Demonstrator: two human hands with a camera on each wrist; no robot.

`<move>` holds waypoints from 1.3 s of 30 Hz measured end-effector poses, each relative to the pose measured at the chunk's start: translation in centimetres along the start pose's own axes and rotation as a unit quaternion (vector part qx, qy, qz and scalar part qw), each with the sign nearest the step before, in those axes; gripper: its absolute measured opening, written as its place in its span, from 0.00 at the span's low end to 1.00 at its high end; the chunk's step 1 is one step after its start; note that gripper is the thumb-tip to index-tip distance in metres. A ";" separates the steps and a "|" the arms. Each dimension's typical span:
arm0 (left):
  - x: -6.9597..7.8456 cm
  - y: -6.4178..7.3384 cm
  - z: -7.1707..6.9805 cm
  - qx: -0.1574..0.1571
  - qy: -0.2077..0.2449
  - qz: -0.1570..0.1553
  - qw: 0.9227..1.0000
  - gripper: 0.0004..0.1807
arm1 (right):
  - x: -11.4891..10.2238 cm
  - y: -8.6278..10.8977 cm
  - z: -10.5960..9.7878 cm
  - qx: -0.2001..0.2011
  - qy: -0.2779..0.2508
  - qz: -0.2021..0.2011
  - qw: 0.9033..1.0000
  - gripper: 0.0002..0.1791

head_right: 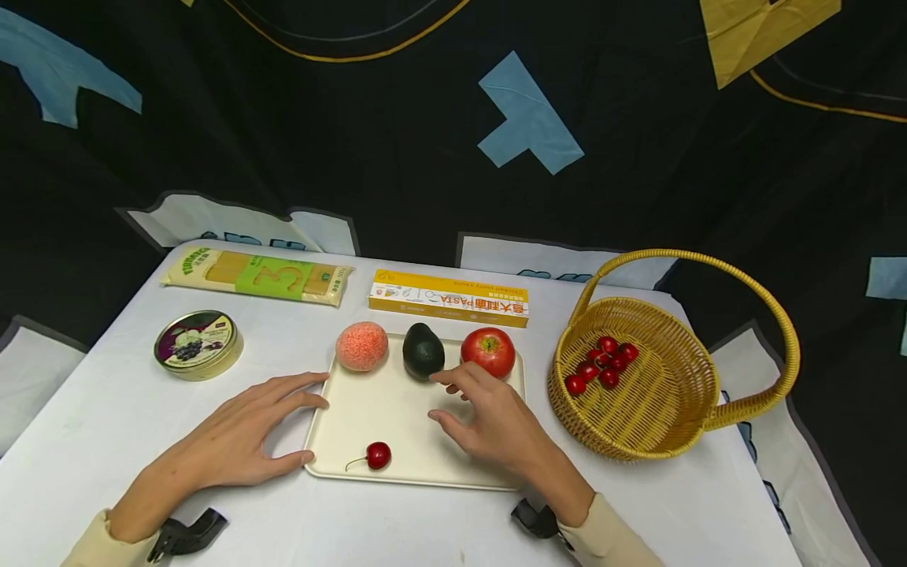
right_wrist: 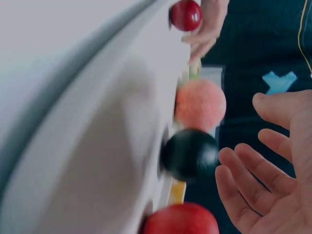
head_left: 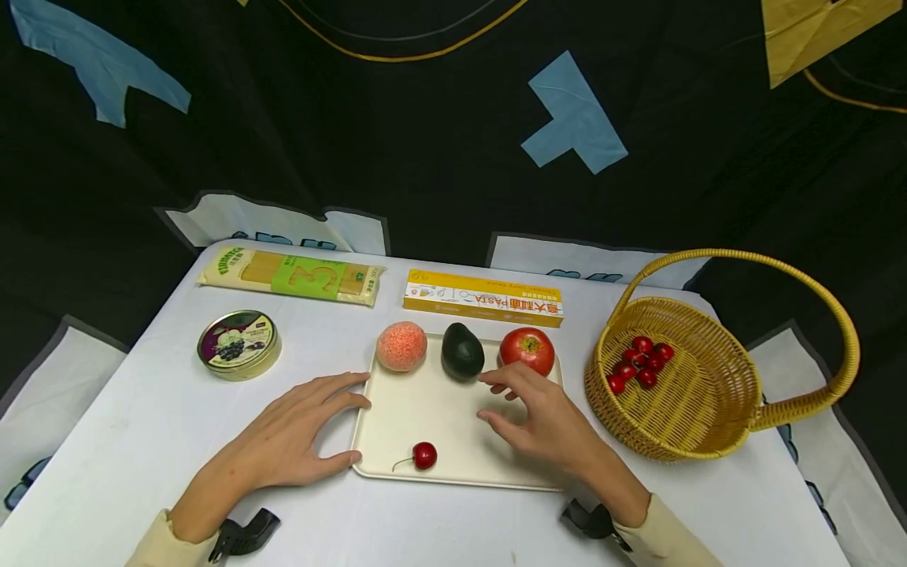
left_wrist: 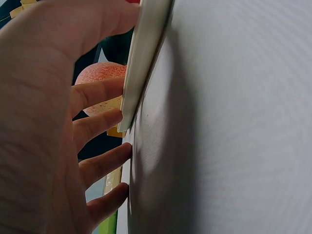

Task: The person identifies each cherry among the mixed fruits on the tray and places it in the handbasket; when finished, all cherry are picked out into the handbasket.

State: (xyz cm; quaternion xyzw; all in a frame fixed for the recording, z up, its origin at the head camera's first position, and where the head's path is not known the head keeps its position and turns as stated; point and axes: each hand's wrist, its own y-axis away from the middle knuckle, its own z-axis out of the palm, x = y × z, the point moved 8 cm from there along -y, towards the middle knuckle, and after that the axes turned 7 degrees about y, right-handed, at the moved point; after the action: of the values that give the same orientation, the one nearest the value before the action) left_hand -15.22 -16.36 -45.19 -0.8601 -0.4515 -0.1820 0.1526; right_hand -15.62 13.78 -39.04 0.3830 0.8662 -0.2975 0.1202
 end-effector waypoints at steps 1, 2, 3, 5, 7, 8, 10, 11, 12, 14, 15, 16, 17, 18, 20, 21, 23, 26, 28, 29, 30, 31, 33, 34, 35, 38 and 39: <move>0.0 0.0 0.0 0.000 0.000 0.000 1.000 0.31 | -0.2 0.0 0.4 -0.006 -0.002 0.002 1.000 0.25; 0.0 0.0 0.0 -0.001 0.000 -0.001 1.000 0.31 | -0.4 0.0 0.7 -0.013 -0.004 0.005 1.000 0.24; 0.0 0.0 0.0 -0.001 0.001 -0.002 1.000 0.31 | -0.6 -0.1 1.0 -0.019 -0.007 0.007 1.000 0.24; -0.1 0.0 0.0 -0.002 0.002 -0.004 1.000 0.32 | -1.0 -0.2 1.5 -0.032 -0.015 0.008 0.999 0.24; -0.1 0.0 0.1 -0.003 0.004 -0.006 1.000 0.32 | -1.5 -0.2 2.2 -0.049 -0.019 0.011 0.999 0.24; -0.1 0.0 0.1 -0.004 0.004 -0.005 1.000 0.32 | -1.7 -0.2 2.5 -0.059 -0.021 0.011 0.998 0.24; -0.1 0.0 0.1 -0.005 0.004 -0.004 1.000 0.32 | -2.2 -0.1 3.2 -0.079 -0.015 0.010 0.997 0.25; -0.1 0.0 0.1 -0.005 0.004 -0.003 1.000 0.32 | -2.4 -0.1 3.6 -0.089 -0.011 0.010 0.996 0.25; -0.1 0.0 0.1 -0.005 0.003 -0.003 1.000 0.32 | -2.6 -0.1 4.0 -0.099 -0.007 0.009 0.995 0.25; -0.1 0.1 0.1 -0.003 0.002 -0.002 1.000 0.32 | -3.0 -0.2 4.6 -0.119 0.001 0.008 0.993 0.25; -0.1 0.1 0.0 -0.002 0.001 -0.002 1.000 0.32 | -3.2 -0.2 5.0 -0.130 0.003 0.009 0.991 0.25; -0.1 0.1 0.0 -0.002 0.001 -0.002 1.000 0.32 | -3.4 -0.3 5.3 -0.140 0.005 0.010 0.990 0.25; -0.1 0.1 0.0 -0.002 0.001 -0.002 1.000 0.32 | -3.5 -0.3 5.6 -0.148 0.005 0.010 0.989 0.25; -0.1 0.1 0.0 -0.001 0.001 -0.002 1.000 0.32 | -3.6 -0.3 5.8 -0.156 0.005 0.012 0.988 0.25; -0.1 0.1 0.1 -0.002 0.000 -0.002 1.000 0.32 | -3.8 -0.3 6.3 -0.167 0.005 0.014 0.986 0.24; -0.1 0.1 0.1 -0.002 -0.001 -0.002 1.000 0.32 | -4.0 -0.3 6.5 -0.170 0.005 0.012 0.985 0.24; -0.1 0.0 0.1 -0.003 -0.002 -0.003 1.000 0.32 | -4.3 -0.3 6.9 -0.172 0.007 0.006 0.985 0.23; -0.1 0.0 0.1 -0.003 -0.003 -0.005 1.000 0.32 | -4.7 -0.1 7.4 -0.172 0.016 -0.007 0.985 0.21; -0.1 0.0 0.1 -0.004 -0.003 -0.005 1.000 0.32 | -5.0 0.1 7.7 -0.173 0.025 -0.015 0.985 0.20; -0.1 0.0 0.1 -0.005 -0.003 -0.005 1.000 0.32 | -5.1 0.1 7.8 -0.173 0.030 -0.018 0.984 0.20; -0.1 0.0 0.1 -0.005 -0.003 -0.004 1.000 0.32 | -5.2 0.2 7.9 -0.173 0.034 -0.021 0.984 0.19; -0.1 0.0 0.1 -0.005 -0.003 -0.004 1.000 0.32 | -5.3 0.2 8.0 -0.173 0.039 -0.023 0.984 0.18; -0.1 0.0 0.1 -0.005 -0.003 -0.004 1.000 0.32 | -5.5 0.2 8.1 -0.172 0.047 -0.027 0.984 0.17; -0.1 0.0 0.1 -0.005 -0.004 -0.005 1.000 0.32 | -5.5 0.2 8.2 -0.172 0.049 -0.026 0.984 0.17; -0.1 0.0 0.1 -0.004 -0.004 -0.005 1.000 0.32 | -5.6 0.2 8.2 -0.171 0.052 -0.026 0.984 0.16; -0.1 0.0 0.1 -0.005 -0.004 -0.005 1.000 0.32 | -5.6 0.3 8.2 -0.172 0.055 -0.024 0.983 0.15; -0.1 0.0 0.1 -0.005 -0.003 -0.005 1.000 0.32 | -5.6 0.3 8.2 -0.172 0.054 -0.022 0.983 0.15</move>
State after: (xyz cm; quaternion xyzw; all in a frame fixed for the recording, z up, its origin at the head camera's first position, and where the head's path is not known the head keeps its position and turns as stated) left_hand -15.29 -16.38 -45.39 -0.8592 -0.4552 -0.1822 0.1460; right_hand -11.78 5.63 -43.25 0.3532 0.9178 -0.1256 0.1307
